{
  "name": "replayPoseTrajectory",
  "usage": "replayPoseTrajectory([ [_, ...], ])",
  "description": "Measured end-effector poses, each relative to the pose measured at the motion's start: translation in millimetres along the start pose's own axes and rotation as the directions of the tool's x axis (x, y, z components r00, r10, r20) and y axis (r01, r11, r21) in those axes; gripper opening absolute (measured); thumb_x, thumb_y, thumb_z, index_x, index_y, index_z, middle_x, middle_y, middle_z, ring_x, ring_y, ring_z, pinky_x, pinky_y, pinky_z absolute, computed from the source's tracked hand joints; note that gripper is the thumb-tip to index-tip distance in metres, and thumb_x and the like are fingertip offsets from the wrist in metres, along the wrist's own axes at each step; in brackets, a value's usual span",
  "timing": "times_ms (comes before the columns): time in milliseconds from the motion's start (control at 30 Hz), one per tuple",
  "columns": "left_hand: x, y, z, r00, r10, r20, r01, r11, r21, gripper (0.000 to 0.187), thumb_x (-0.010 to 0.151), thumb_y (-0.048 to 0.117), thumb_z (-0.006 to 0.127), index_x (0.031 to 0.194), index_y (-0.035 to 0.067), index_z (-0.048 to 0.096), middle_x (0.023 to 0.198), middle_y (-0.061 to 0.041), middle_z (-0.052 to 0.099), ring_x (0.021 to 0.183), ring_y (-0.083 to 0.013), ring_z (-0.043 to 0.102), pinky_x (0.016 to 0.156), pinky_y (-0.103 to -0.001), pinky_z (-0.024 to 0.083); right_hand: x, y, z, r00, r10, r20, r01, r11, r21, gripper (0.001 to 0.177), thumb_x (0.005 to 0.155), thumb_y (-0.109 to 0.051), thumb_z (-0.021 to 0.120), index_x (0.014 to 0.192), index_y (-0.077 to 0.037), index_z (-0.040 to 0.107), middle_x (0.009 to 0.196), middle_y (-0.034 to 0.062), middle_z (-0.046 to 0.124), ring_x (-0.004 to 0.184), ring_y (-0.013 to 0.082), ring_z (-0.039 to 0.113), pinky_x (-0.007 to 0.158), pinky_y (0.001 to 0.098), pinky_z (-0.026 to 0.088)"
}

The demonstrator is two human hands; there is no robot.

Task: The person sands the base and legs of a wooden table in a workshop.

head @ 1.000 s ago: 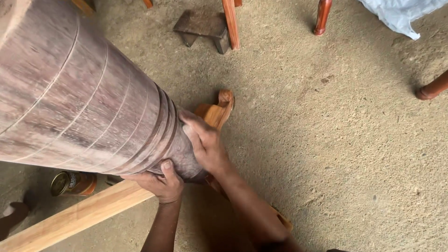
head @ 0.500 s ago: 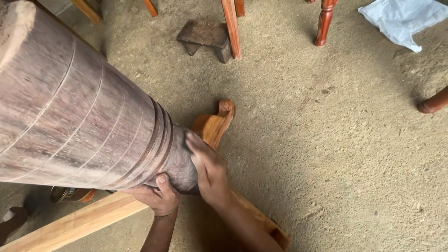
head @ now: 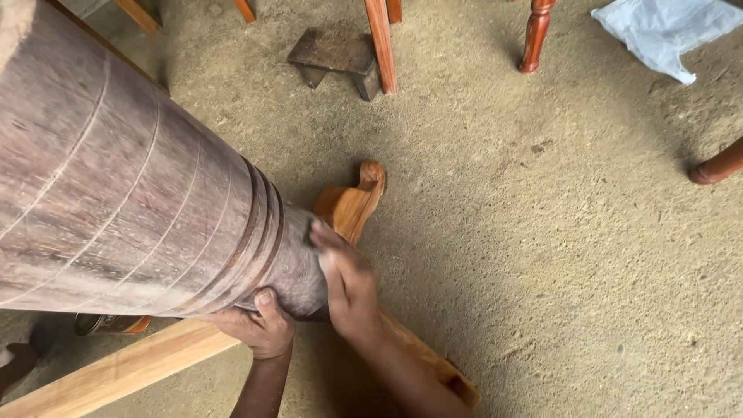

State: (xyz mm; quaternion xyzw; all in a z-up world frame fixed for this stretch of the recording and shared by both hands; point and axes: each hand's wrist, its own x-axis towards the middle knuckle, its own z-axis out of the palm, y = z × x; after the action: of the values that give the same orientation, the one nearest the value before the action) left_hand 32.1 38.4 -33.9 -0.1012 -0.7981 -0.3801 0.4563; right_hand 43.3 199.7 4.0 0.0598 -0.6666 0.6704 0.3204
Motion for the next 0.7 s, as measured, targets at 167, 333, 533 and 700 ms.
replayPoseTrajectory([
  [167, -1.2, 7.9, -6.0, 1.0, -0.008, -0.023, 0.009, 1.0, 0.029, 0.112, 0.099, 0.057, 0.058, 0.163, -0.013, -0.002, 0.167, -0.035, 0.017, 0.159, -0.0426, 0.024, 0.134, -0.045, 0.017, 51.6, 37.2, 17.8, 0.868, 0.419, 0.268, -0.437, 0.9, 0.007, 0.035, 0.106, -0.016, 0.05, 0.136, 0.0, 0.059, 0.143, 0.0174, 0.057, 0.135, 0.029, 0.052, 0.111, 0.0428, 0.037],
  [333, -4.1, 0.8, -3.4, 0.999, -0.036, -0.008, 0.035, 0.998, -0.054, 0.119, 0.102, 0.059, 0.06, 0.158, -0.016, -0.014, 0.172, -0.038, 0.012, 0.16, -0.045, 0.021, 0.133, -0.047, 0.015, -33.3, -28.3, 7.6, 0.976, 0.001, -0.217, 0.001, 1.0, 0.012, 0.036, 0.113, -0.016, 0.046, 0.138, 0.006, 0.06, 0.142, 0.0239, 0.064, 0.137, 0.0313, 0.061, 0.117, 0.0435, 0.045],
  [533, -14.1, -14.7, -6.9, 1.0, -0.005, 0.004, 0.005, 1.0, 0.018, 0.114, 0.103, 0.056, 0.059, 0.16, -0.012, -0.012, 0.168, -0.038, 0.013, 0.161, -0.0467, 0.022, 0.134, -0.047, 0.016, 32.0, 101.3, 23.1, 0.713, 0.695, 0.095, -0.679, 0.65, 0.343, 0.036, 0.103, -0.022, 0.061, 0.124, 0.006, 0.069, 0.118, 0.0204, 0.074, 0.106, 0.0287, 0.067, 0.097, 0.0405, 0.052],
  [700, -0.9, 6.0, -5.4, 1.0, -0.023, -0.003, 0.024, 1.0, 0.007, 0.116, 0.101, 0.058, 0.059, 0.16, -0.011, -0.013, 0.167, -0.037, 0.018, 0.159, -0.046, 0.027, 0.133, -0.047, 0.022, -4.1, 67.0, 12.5, 0.659, 0.75, 0.056, -0.726, 0.615, 0.308, 0.035, 0.104, -0.027, 0.054, 0.127, -0.007, 0.072, 0.117, 0.0069, 0.071, 0.103, 0.0156, 0.06, 0.091, 0.0361, 0.046],
])
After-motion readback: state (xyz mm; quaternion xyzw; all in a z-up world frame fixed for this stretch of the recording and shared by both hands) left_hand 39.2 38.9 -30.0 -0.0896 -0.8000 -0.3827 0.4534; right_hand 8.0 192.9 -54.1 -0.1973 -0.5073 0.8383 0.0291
